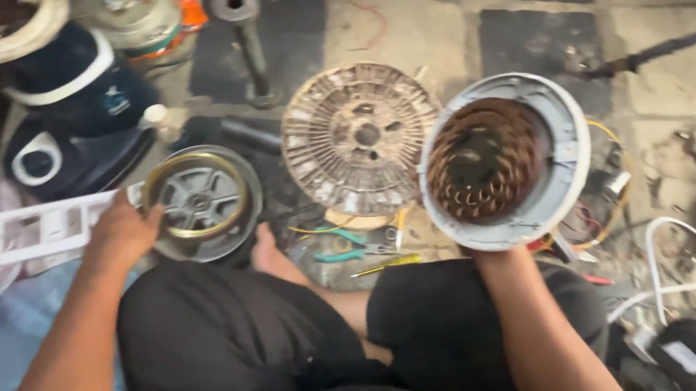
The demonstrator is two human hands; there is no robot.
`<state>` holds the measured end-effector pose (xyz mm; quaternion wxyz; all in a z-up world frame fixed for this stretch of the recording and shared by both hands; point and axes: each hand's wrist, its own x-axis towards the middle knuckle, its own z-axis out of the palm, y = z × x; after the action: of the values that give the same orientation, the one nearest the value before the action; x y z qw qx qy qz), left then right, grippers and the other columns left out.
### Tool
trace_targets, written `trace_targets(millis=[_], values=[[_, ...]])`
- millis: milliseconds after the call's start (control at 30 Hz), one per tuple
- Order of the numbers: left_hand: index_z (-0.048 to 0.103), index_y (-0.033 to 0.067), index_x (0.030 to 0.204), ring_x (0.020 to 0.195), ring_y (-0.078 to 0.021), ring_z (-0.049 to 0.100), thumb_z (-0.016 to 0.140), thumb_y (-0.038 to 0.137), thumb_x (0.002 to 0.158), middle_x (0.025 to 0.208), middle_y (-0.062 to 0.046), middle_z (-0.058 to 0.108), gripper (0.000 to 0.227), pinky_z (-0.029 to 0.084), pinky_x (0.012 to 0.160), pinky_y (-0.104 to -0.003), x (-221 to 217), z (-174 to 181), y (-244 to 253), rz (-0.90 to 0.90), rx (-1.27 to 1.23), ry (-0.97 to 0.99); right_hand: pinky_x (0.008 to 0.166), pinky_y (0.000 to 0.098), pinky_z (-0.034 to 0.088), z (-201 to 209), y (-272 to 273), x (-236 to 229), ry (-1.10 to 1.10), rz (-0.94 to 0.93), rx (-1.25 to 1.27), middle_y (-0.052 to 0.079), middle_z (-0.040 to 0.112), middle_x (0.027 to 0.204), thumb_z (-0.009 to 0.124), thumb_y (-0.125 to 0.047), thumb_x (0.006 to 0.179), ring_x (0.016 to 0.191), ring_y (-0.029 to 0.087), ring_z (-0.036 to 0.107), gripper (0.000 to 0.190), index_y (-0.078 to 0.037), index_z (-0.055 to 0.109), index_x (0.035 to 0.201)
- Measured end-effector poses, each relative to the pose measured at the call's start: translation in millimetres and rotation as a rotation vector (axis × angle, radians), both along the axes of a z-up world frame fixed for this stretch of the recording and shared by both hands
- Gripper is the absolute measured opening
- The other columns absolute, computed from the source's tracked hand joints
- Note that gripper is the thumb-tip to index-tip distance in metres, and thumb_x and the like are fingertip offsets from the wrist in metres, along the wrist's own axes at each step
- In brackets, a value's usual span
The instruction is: The person disassembles a ceiling fan motor housing using a screwdriver and a hammer, handles the internal stator and windings, and fits the metal plates back together by hand.
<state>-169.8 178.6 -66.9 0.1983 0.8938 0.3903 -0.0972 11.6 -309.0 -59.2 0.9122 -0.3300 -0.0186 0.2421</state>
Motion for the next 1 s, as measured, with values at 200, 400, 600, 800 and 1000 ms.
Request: trace_targets(millis=[200, 400, 600, 800, 1000], values=[[0.062, 0.0081, 0.133, 0.115, -0.0425, 0.062, 0.073, 0.014, 0.088, 0.122, -0.021, 0.066, 0.047, 0.048, 0.098, -0.05, 38.2, 74.8, -164.8, -0.348, 0.023, -0.707, 0.108, 0.0417, 0.052, 1.7, 14.6, -11.6, -0.046, -0.053, -0.016, 0.009, 0.059, 0.14, 0.053, -0.051, 0.105, 0.13, 0.026, 0.06, 0.06, -0.011, 0.045, 0.15], [0.031, -0.0082, 0.154, 0.15, -0.0487, 0.035, 0.072, 0.047, 0.091, 0.158, -0.033, 0.036, 0.093, 0.025, 0.124, -0.06, 66.0, 143.4, -337.6, -0.798, -0.178, -1.205, 0.112, 0.0406, 0.05, 6.9, 58.7, -29.0, -0.15, -0.075, -0.036, 0.007, 0.058, 0.144, 0.053, -0.052, 0.103, 0.133, 0.024, 0.058, 0.064, -0.013, 0.042, 0.153], [0.047, 0.0005, 0.152, 0.145, -0.0499, 0.047, 0.061, 0.024, 0.103, 0.151, -0.033, 0.05, 0.056, 0.039, 0.122, -0.053, 100.7, 134.2, -309.8, -0.471, -0.188, -1.156, 0.103, 0.0393, 0.05, 9.4, 106.6, -38.0, -0.116, -0.034, 0.06, 0.012, 0.059, 0.136, 0.05, -0.053, 0.107, 0.122, 0.024, 0.059, 0.064, -0.007, 0.044, 0.152], [0.046, -0.0022, 0.149, 0.137, -0.0452, 0.058, 0.053, 0.011, 0.107, 0.145, -0.029, 0.058, 0.044, 0.046, 0.115, -0.048, 107.9, 125.7, -256.0, -0.524, -0.242, -1.242, 0.096, 0.0394, 0.054, 15.8, 117.5, -26.9, 0.021, -0.027, -0.316, 0.008, 0.062, 0.132, 0.066, -0.043, 0.095, 0.115, 0.019, 0.062, 0.07, -0.004, 0.045, 0.149], [0.05, -0.0024, 0.144, 0.12, -0.0459, 0.066, 0.054, 0.008, 0.105, 0.129, -0.029, 0.066, 0.041, 0.053, 0.1, -0.047, 119.3, 125.3, -240.0, -0.487, -0.208, -1.234, 0.087, 0.04, 0.053, 24.6, 92.0, -9.9, -0.113, 0.157, -0.788, 0.013, 0.066, 0.128, 0.073, -0.037, 0.089, 0.11, 0.021, 0.063, 0.074, -0.002, 0.048, 0.15]])
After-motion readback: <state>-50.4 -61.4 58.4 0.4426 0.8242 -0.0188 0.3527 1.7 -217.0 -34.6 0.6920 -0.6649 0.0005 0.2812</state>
